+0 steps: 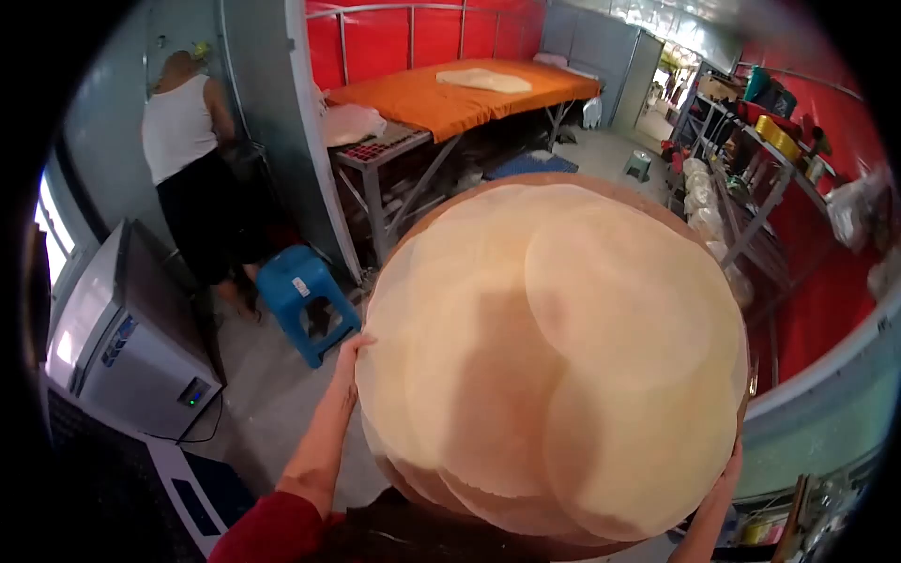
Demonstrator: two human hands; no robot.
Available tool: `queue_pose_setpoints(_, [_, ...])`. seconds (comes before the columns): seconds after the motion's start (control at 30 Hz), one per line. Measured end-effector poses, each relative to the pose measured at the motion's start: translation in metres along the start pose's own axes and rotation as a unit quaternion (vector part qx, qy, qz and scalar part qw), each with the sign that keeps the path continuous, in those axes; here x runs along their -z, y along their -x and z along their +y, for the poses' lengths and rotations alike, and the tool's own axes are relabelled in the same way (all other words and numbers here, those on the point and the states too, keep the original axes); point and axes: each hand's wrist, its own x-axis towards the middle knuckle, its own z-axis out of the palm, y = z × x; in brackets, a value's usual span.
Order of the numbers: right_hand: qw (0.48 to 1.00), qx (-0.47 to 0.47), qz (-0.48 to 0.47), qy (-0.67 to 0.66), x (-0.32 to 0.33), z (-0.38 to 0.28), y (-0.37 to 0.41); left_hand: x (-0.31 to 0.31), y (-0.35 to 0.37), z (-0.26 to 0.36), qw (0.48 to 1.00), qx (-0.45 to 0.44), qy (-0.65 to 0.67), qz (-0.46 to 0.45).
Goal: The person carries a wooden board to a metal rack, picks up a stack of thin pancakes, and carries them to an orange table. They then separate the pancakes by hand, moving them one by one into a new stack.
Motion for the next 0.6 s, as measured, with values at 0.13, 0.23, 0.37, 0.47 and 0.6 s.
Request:
queue_pose_setpoints(0.13, [0.999, 0.001, 0.052, 0.011, -0.069, -0.007, -0.095, -0.041, -0.147, 0.043, 1.000, -0.010, -0.012, -0.025])
queue_pose_setpoints(0.23, [0.996, 0.000, 0.084, -0.024, -0.108, -0.013, -0.177, -0.071, -0.246, 0.059, 0.999, -0.007, -0.036, 0.004])
queue_pose_setpoints(0.37, [0.998, -0.002, 0.049, 0.046, -0.076, -0.029, -0.340, -0.116, -0.376, 0.093, 1.000, -0.001, -0.020, 0.003])
queue_pose_setpoints(0.47, [0.996, -0.020, 0.051, 0.069, -0.164, -0.042, -0.404, -0.149, -0.446, 0.120, 1.000, -0.012, -0.022, 0.006])
queue_pose_setpoints(0.6, [0.992, 0.057, 0.021, 0.114, -0.234, -0.029, -0.528, -0.157, -0.564, 0.155, 0.998, -0.027, -0.037, 0.044])
